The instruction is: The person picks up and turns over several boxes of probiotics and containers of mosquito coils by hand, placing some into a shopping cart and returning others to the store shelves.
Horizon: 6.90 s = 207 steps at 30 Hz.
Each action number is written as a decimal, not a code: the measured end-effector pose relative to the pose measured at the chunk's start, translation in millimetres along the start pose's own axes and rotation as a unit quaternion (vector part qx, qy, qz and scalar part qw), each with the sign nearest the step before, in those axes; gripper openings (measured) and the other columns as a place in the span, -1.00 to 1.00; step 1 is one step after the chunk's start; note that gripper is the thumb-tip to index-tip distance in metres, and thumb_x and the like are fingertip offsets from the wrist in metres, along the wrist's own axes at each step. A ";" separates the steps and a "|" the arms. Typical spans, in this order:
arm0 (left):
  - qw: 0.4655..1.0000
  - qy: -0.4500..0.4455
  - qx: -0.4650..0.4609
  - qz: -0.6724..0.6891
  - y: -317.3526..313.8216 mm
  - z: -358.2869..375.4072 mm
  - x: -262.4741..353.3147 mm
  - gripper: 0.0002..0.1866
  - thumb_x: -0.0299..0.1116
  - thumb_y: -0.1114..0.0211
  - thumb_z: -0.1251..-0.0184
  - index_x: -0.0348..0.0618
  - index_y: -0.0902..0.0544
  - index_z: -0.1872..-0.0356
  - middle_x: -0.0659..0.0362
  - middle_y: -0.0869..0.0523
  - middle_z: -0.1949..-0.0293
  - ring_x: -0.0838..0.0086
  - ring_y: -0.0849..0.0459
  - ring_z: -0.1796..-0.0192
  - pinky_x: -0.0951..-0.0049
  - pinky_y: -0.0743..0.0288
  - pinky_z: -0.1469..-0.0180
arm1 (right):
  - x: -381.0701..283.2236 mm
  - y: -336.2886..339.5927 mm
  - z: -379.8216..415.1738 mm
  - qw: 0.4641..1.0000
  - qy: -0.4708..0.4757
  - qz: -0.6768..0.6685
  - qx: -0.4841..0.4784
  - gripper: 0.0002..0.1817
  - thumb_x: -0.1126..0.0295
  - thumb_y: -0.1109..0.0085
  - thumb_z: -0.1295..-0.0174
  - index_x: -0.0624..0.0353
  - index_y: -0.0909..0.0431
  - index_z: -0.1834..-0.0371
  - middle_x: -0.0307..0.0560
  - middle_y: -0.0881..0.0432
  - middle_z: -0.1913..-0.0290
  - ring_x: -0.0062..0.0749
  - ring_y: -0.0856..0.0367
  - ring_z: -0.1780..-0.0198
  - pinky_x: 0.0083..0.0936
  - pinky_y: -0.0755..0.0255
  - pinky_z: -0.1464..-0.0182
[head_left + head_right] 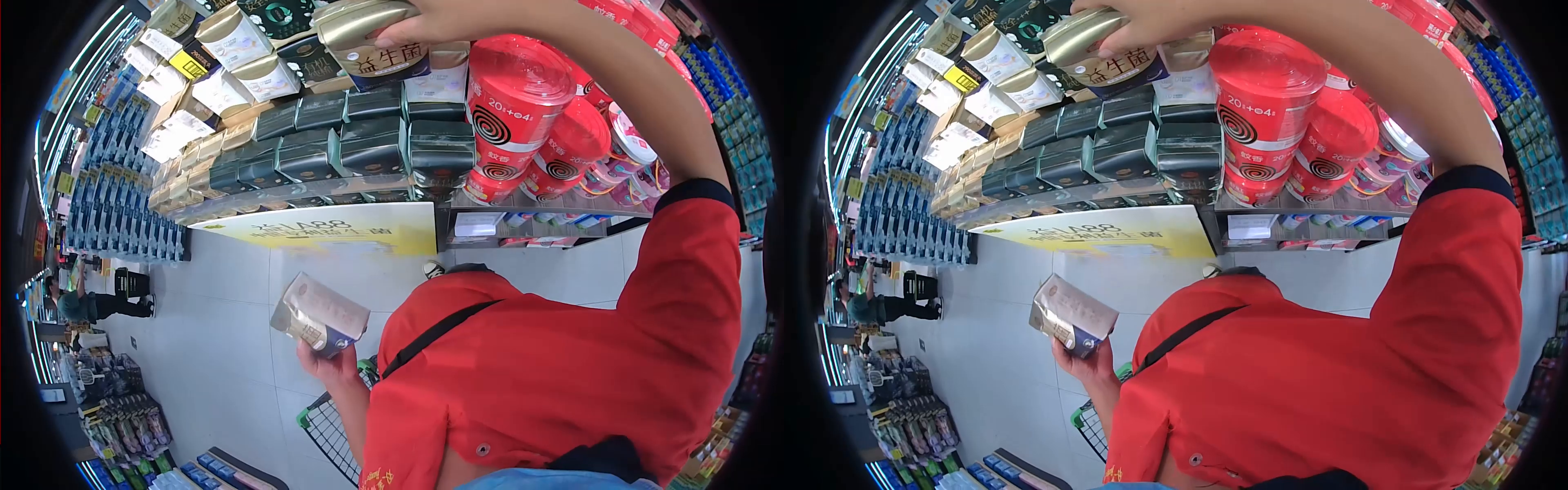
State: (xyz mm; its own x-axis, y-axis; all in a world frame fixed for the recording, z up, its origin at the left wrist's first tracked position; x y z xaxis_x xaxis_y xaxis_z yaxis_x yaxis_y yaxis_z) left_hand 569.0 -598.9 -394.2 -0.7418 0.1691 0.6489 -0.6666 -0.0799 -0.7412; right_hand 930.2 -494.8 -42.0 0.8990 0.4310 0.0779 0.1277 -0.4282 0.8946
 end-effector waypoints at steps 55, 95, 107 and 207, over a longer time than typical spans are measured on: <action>0.904 0.114 -0.257 -0.322 -149.8 -91.4 -26.2 -0.16 -0.23 -0.44 -0.04 -0.27 -0.29 -0.37 0.03 -0.55 -0.21 0.32 -0.55 -0.23 0.31 -0.38 -0.30 | -40.8 -256.7 189.0 0.624 -0.338 -0.695 -0.118 -0.26 0.06 -0.28 -0.28 0.25 -0.29 -0.42 0.04 -0.57 -0.15 -0.39 -0.54 -0.18 -0.45 -0.40 -0.22; 0.922 0.020 -0.319 -0.220 -240.6 -222.5 29.5 -0.30 -0.62 -0.05 0.05 -0.23 -0.36 -0.30 0.11 -0.56 -0.19 0.31 -0.45 -0.31 0.36 -0.25 -0.36 | -3.8 -123.9 24.5 0.966 -0.146 -0.190 0.100 -0.46 0.20 -0.23 -0.30 0.11 -0.41 -0.32 0.00 -0.50 -0.18 -0.04 -0.50 -0.22 -0.26 -0.40 -0.26; 0.429 -0.308 -0.371 -0.764 -350.5 -151.6 24.4 -0.10 -0.12 -0.56 -0.03 -0.15 -0.35 -0.41 -0.13 -0.68 -0.06 0.00 -0.68 -0.05 0.19 -0.52 -0.11 | -18.0 -127.7 16.9 0.979 -0.092 -0.168 0.069 -0.48 0.30 -0.22 -0.27 0.16 -0.40 -0.29 0.06 -0.47 -0.16 0.02 -0.51 -0.19 -0.23 -0.42 -0.22; 0.453 -0.497 -0.255 -0.695 -299.5 -93.1 24.7 -0.29 -0.41 -0.64 0.36 -0.01 -0.53 0.01 0.25 -0.67 -0.06 0.29 -0.62 -0.01 0.25 -0.34 0.00 | 76.8 -110.4 23.1 0.994 -0.043 0.050 -0.091 -0.76 0.24 -0.07 -0.37 0.22 -0.47 0.21 0.11 -0.66 0.27 0.09 -0.66 0.19 -0.07 -0.53 0.20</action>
State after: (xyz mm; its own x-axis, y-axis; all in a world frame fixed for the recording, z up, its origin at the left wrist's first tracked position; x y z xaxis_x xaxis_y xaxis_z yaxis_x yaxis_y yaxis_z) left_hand 757.2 -479.3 -172.2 0.5321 -0.8383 0.1191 -0.6247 -0.2938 0.7235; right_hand 994.8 -432.8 -144.9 0.9371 0.3198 0.1399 -0.0356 -0.3112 0.9497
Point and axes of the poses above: each hand's wrist, its own z-axis away from the middle knuckle, its own y-axis out of the back of the hand, x = y × z, the point moved 10 cm from there along -z, towards the middle knuckle
